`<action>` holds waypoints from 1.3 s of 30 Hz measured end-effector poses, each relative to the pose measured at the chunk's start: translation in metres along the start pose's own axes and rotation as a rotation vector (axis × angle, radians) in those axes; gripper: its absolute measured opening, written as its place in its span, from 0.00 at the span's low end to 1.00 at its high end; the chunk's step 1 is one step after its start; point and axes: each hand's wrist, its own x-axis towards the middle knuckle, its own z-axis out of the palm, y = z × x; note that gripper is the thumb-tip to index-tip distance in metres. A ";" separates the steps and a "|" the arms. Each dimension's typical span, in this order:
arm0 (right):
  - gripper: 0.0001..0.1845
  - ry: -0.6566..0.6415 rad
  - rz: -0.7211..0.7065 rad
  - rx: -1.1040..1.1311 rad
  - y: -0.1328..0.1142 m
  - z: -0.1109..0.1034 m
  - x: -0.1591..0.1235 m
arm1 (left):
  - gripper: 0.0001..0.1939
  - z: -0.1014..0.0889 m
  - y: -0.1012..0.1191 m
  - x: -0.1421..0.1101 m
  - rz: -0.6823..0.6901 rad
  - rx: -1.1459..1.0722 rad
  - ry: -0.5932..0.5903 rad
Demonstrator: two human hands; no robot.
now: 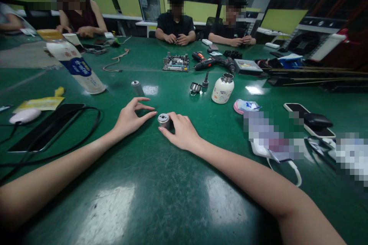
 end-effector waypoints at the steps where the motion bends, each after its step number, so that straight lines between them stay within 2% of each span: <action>1: 0.15 -0.001 0.002 -0.001 0.000 0.000 0.000 | 0.25 0.000 0.000 0.000 -0.002 0.026 0.007; 7: 0.15 0.000 0.010 0.004 -0.001 -0.001 0.000 | 0.23 0.000 0.001 0.000 -0.021 0.020 0.025; 12: 0.16 0.004 0.004 -0.001 -0.001 0.000 0.000 | 0.22 -0.003 0.026 -0.002 0.073 -0.173 0.112; 15: 0.16 0.004 -0.004 -0.006 0.000 0.001 0.000 | 0.23 -0.004 0.045 -0.006 0.129 -0.245 0.061; 18: 0.14 0.002 -0.005 -0.016 0.001 0.001 0.000 | 0.21 -0.004 0.055 -0.009 0.146 -0.240 0.003; 23: 0.13 -0.005 0.000 -0.033 0.001 0.001 0.000 | 0.17 -0.005 0.056 -0.013 0.180 -0.224 -0.062; 27: 0.15 -0.004 -0.011 -0.017 0.002 0.002 0.000 | 0.18 -0.006 0.057 -0.014 0.220 -0.258 -0.134; 33: 0.14 0.008 -0.018 0.014 0.002 0.003 0.000 | 0.20 -0.003 0.056 -0.014 0.209 -0.161 -0.041; 39: 0.14 0.001 -0.011 0.016 0.001 0.002 0.000 | 0.18 -0.003 0.061 -0.012 0.165 -0.229 -0.027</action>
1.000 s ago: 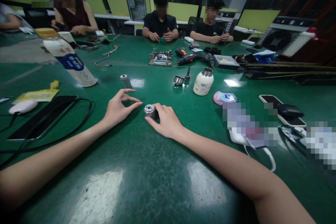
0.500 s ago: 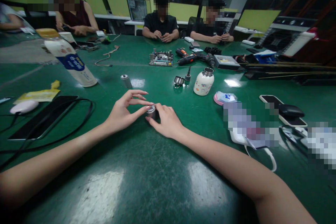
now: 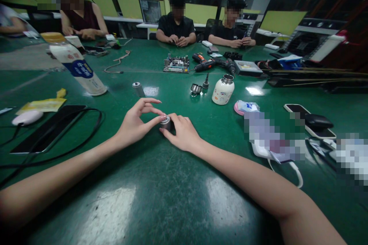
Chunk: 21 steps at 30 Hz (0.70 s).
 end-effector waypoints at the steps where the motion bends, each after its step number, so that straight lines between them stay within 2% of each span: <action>1: 0.14 0.000 0.001 -0.003 0.000 0.000 0.000 | 0.17 0.000 0.001 0.001 -0.004 -0.015 0.019; 4: 0.15 0.005 0.004 -0.010 0.000 0.000 0.000 | 0.17 -0.004 -0.003 0.005 -0.023 -0.031 0.106; 7: 0.15 0.008 0.005 -0.009 0.000 -0.001 0.000 | 0.18 -0.009 -0.019 0.008 -0.047 0.028 0.165; 9: 0.15 0.008 0.005 -0.005 0.000 -0.001 0.000 | 0.17 -0.012 -0.035 0.009 -0.082 0.086 0.112; 13: 0.15 0.006 0.008 -0.005 -0.001 -0.001 0.000 | 0.14 -0.013 -0.060 0.006 -0.143 0.148 -0.070; 16: 0.15 0.004 0.014 -0.010 -0.001 -0.001 0.000 | 0.16 -0.012 -0.066 0.005 -0.138 0.181 -0.077; 21: 0.15 0.004 0.015 -0.006 -0.002 -0.001 0.000 | 0.18 -0.011 -0.062 0.006 -0.165 0.218 -0.071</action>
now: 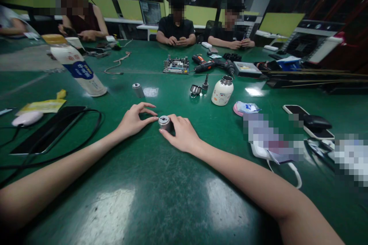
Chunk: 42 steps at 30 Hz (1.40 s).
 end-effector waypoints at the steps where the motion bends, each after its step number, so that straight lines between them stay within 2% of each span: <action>1: 0.15 -0.002 0.001 0.000 0.000 0.000 0.000 | 0.17 0.000 0.002 0.000 0.010 -0.019 0.011; 6: 0.15 -0.010 -0.006 -0.011 0.001 0.000 0.000 | 0.15 -0.002 0.029 -0.005 0.108 -0.249 0.117; 11: 0.15 -0.011 -0.005 -0.040 0.002 0.002 0.000 | 0.13 -0.002 0.054 -0.013 0.173 -0.299 0.019; 18: 0.16 -0.004 -0.018 -0.028 0.003 0.002 0.000 | 0.14 -0.003 0.055 -0.016 0.194 -0.357 -0.095; 21: 0.14 -0.004 -0.015 -0.016 0.003 0.001 0.000 | 0.17 -0.002 0.053 -0.015 0.205 -0.310 -0.044; 25: 0.14 -0.009 -0.007 -0.007 0.001 0.000 0.000 | 0.18 -0.001 0.055 -0.015 0.143 -0.252 -0.006; 27: 0.14 -0.007 -0.008 -0.001 0.001 0.000 0.000 | 0.18 -0.001 0.059 -0.015 0.117 -0.270 0.007; 30: 0.15 -0.008 -0.007 -0.004 0.001 0.001 0.000 | 0.15 -0.003 0.064 -0.014 0.082 -0.274 0.090; 32: 0.16 -0.005 -0.008 -0.009 0.001 0.001 0.000 | 0.14 -0.005 0.062 -0.012 0.046 -0.259 0.170; 35: 0.16 0.002 -0.009 -0.008 0.001 0.001 0.000 | 0.15 -0.007 0.046 -0.006 -0.003 -0.198 0.250; 39: 0.15 -0.002 0.001 -0.005 0.001 0.000 0.000 | 0.14 -0.006 0.015 0.000 -0.047 -0.110 0.134; 42: 0.15 -0.004 0.001 -0.004 0.000 -0.001 0.000 | 0.12 -0.003 0.002 0.000 -0.045 -0.086 0.045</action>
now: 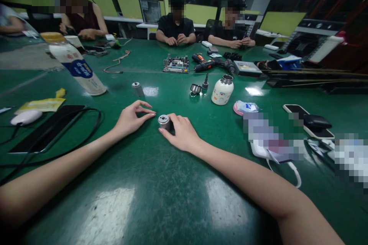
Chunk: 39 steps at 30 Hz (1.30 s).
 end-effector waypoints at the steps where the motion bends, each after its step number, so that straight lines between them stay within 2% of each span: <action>1: 0.15 -0.001 -0.001 0.000 0.000 0.000 0.000 | 0.12 0.000 -0.002 0.000 0.006 0.004 -0.010; 9: 0.15 -0.003 0.008 -0.004 -0.001 0.000 0.000 | 0.17 0.001 -0.003 0.000 0.046 0.088 0.016; 14: 0.15 -0.001 -0.002 -0.004 -0.001 0.000 0.000 | 0.15 0.000 0.026 -0.006 0.109 -0.076 0.111; 19: 0.12 0.006 -0.003 -0.035 0.001 0.002 0.000 | 0.13 0.003 0.053 -0.014 0.181 -0.123 0.009; 22: 0.12 0.003 -0.005 -0.042 0.001 0.002 0.000 | 0.12 0.003 0.056 -0.017 0.174 -0.128 -0.037; 27: 0.15 0.002 -0.014 -0.024 0.002 0.002 0.000 | 0.18 -0.001 0.060 -0.019 0.205 -0.198 -0.141; 31: 0.15 0.000 -0.016 -0.003 0.002 0.002 0.000 | 0.19 -0.001 0.061 -0.018 0.214 -0.108 -0.039; 33: 0.14 0.001 -0.010 -0.003 0.001 0.002 0.000 | 0.20 0.001 0.059 -0.018 0.197 -0.066 -0.025; 36: 0.13 0.004 -0.012 0.004 0.001 0.002 0.000 | 0.20 0.003 0.058 -0.017 0.164 -0.096 -0.033; 39: 0.14 0.003 -0.016 0.003 0.001 0.001 0.000 | 0.19 0.003 0.060 -0.017 0.148 -0.147 0.012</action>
